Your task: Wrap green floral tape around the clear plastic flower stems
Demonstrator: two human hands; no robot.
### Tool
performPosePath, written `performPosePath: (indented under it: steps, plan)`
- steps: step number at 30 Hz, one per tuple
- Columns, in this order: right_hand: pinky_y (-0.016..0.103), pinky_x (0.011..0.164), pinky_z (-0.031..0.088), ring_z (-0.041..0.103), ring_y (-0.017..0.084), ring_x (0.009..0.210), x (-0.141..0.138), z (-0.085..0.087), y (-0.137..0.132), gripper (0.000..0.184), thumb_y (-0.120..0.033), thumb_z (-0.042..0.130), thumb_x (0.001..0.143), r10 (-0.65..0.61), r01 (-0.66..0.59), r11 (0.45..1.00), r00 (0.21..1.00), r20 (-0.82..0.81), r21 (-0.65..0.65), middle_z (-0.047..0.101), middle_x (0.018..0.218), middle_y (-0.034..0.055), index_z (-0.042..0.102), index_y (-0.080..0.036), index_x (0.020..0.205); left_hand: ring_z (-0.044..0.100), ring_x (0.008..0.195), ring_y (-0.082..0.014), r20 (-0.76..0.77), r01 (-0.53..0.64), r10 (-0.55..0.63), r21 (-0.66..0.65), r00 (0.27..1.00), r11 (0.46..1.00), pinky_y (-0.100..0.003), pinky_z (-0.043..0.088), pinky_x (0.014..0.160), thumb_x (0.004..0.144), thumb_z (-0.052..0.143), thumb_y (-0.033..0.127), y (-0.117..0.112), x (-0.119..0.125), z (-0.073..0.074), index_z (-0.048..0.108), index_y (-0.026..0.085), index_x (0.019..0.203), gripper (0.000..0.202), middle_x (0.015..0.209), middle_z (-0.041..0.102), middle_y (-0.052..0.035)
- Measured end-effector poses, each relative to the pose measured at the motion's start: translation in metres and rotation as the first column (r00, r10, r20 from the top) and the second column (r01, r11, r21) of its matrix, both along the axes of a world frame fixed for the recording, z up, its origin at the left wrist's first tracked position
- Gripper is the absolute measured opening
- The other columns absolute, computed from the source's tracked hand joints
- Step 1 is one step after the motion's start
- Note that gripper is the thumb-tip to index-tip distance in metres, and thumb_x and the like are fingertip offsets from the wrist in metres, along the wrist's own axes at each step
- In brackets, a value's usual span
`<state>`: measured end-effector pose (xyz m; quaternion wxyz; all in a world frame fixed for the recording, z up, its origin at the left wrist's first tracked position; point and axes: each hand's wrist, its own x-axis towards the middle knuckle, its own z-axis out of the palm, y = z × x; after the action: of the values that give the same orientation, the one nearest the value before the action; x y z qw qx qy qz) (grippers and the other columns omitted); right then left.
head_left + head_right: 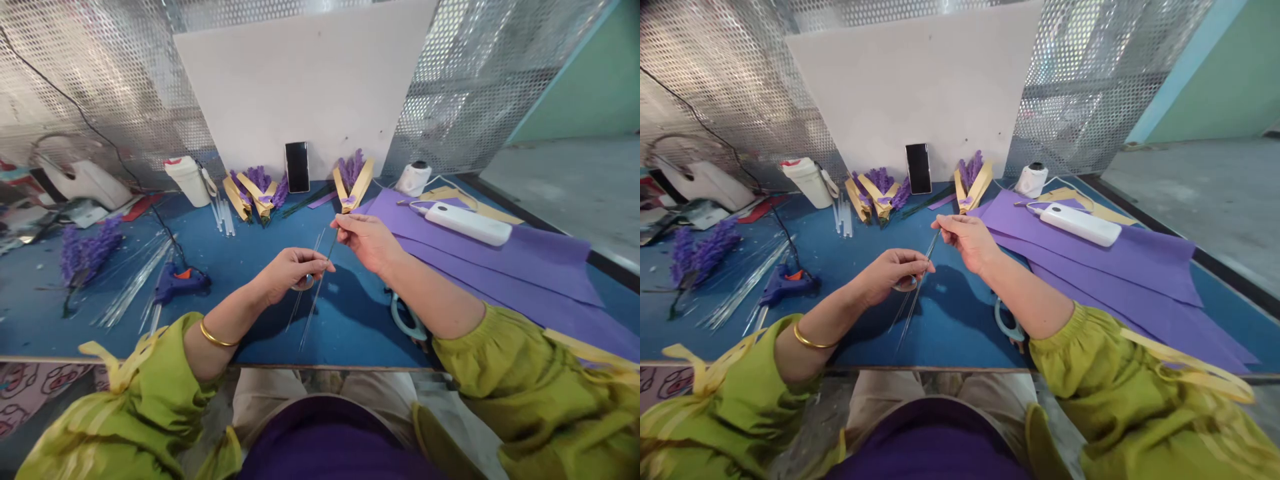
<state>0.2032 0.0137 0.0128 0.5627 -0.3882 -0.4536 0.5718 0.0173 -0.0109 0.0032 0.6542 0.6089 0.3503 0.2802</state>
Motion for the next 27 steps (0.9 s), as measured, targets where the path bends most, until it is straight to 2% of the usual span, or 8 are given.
performPosePath:
  steps: [3, 7, 10, 13, 16, 20, 24, 27]
  plan:
    - [0.024, 0.056, 0.036, 0.042, 0.008, 0.057, -0.003, -0.001, -0.001, 0.026, -0.035, 0.083, 0.058, -0.049, 0.049, 0.999, 0.998, -0.034, -0.011, 0.055, 0.062, 0.0002, 0.064, -0.016, 0.056, 0.036, 0.048, -0.0033, 0.010, 0.029, -0.029, 0.001, 1.000, 1.000, -0.019, 0.021, 0.044, 0.075, 0.069, 0.042, -0.001, 0.000, 0.000, 0.070, 0.012, 0.083, 0.031, 0.062, 0.051, 0.0013]
    - [0.025, 0.054, 0.034, 0.034, 0.007, 0.052, -0.005, -0.001, -0.003, 0.036, -0.036, 0.084, 0.058, -0.080, 0.081, 0.997, 0.996, -0.035, 0.008, 0.044, 0.053, -0.0036, 0.054, -0.017, 0.050, 0.037, 0.050, -0.0033, -0.003, 0.035, -0.035, 0.008, 0.999, 0.999, -0.019, 0.022, 0.045, 0.076, 0.068, 0.043, -0.003, 0.001, 0.003, 0.071, 0.013, 0.083, 0.032, 0.065, 0.053, 0.0004]
    - [0.025, 0.055, 0.034, 0.033, 0.007, 0.052, -0.004, -0.002, -0.002, 0.036, -0.040, 0.084, 0.058, -0.079, 0.080, 0.997, 0.997, -0.027, 0.020, 0.042, 0.054, -0.0041, 0.056, -0.018, 0.051, 0.038, 0.049, -0.0031, -0.012, 0.026, -0.026, 0.014, 1.000, 1.000, -0.019, 0.023, 0.045, 0.075, 0.068, 0.043, -0.003, 0.001, 0.004, 0.071, 0.013, 0.083, 0.031, 0.065, 0.054, 0.0007]
    - [0.026, 0.058, 0.037, 0.040, 0.008, 0.057, -0.003, -0.002, -0.003, 0.032, -0.046, 0.080, 0.061, -0.031, 0.031, 1.000, 1.000, -0.002, 0.002, 0.048, 0.060, -0.0024, 0.065, -0.018, 0.063, 0.037, 0.047, -0.0026, 0.003, -0.022, 0.022, 0.020, 1.000, 1.000, -0.019, 0.022, 0.044, 0.075, 0.069, 0.043, -0.001, 0.001, 0.003, 0.070, 0.013, 0.084, 0.032, 0.064, 0.053, 0.0016]
    - [0.026, 0.063, 0.040, 0.047, 0.010, 0.064, -0.007, -0.002, -0.008, 0.033, -0.048, 0.076, 0.066, 0.099, -0.095, 0.995, 0.992, 0.079, -0.043, 0.056, 0.068, 0.0002, 0.072, -0.017, 0.077, 0.035, 0.046, -0.0019, 0.043, -0.100, 0.099, 0.017, 0.994, 0.995, -0.019, 0.021, 0.043, 0.074, 0.070, 0.044, 0.000, 0.002, 0.000, 0.069, 0.013, 0.083, 0.032, 0.064, 0.053, 0.0022]
    - [0.028, 0.065, 0.041, 0.049, 0.010, 0.061, -0.013, -0.003, -0.016, 0.025, -0.039, 0.076, 0.067, 0.248, -0.245, 0.969, 0.957, 0.149, -0.040, 0.062, 0.068, 0.0015, 0.071, -0.015, 0.072, 0.038, 0.047, -0.0025, 0.041, -0.148, 0.146, 0.046, 0.988, 0.988, -0.018, 0.022, 0.043, 0.074, 0.070, 0.043, 0.001, 0.002, -0.001, 0.068, 0.012, 0.080, 0.032, 0.065, 0.057, 0.0011]
    - [0.029, 0.064, 0.040, 0.047, 0.010, 0.058, -0.011, -0.003, -0.016, 0.025, -0.040, 0.073, 0.071, 0.223, -0.223, 0.975, 0.958, 0.183, -0.019, 0.056, 0.059, -0.0006, 0.069, -0.015, 0.068, 0.056, 0.062, -0.0090, -0.007, -0.101, 0.101, 0.023, 0.995, 0.995, -0.017, 0.025, 0.043, 0.076, 0.067, 0.044, 0.002, -0.001, 0.001, 0.069, 0.013, 0.087, 0.033, 0.073, 0.065, -0.0040]
    - [0.028, 0.062, 0.039, 0.044, 0.009, 0.058, -0.007, -0.001, -0.012, 0.026, -0.040, 0.074, 0.069, 0.214, -0.210, 0.977, 0.957, 0.196, -0.040, 0.054, 0.059, -0.0011, 0.069, -0.015, 0.066, 0.060, 0.071, -0.0128, -0.041, -0.022, 0.020, -0.030, 0.999, 0.999, -0.017, 0.027, 0.043, 0.075, 0.068, 0.042, 0.004, -0.005, 0.005, 0.071, 0.013, 0.091, 0.033, 0.078, 0.066, -0.0065]
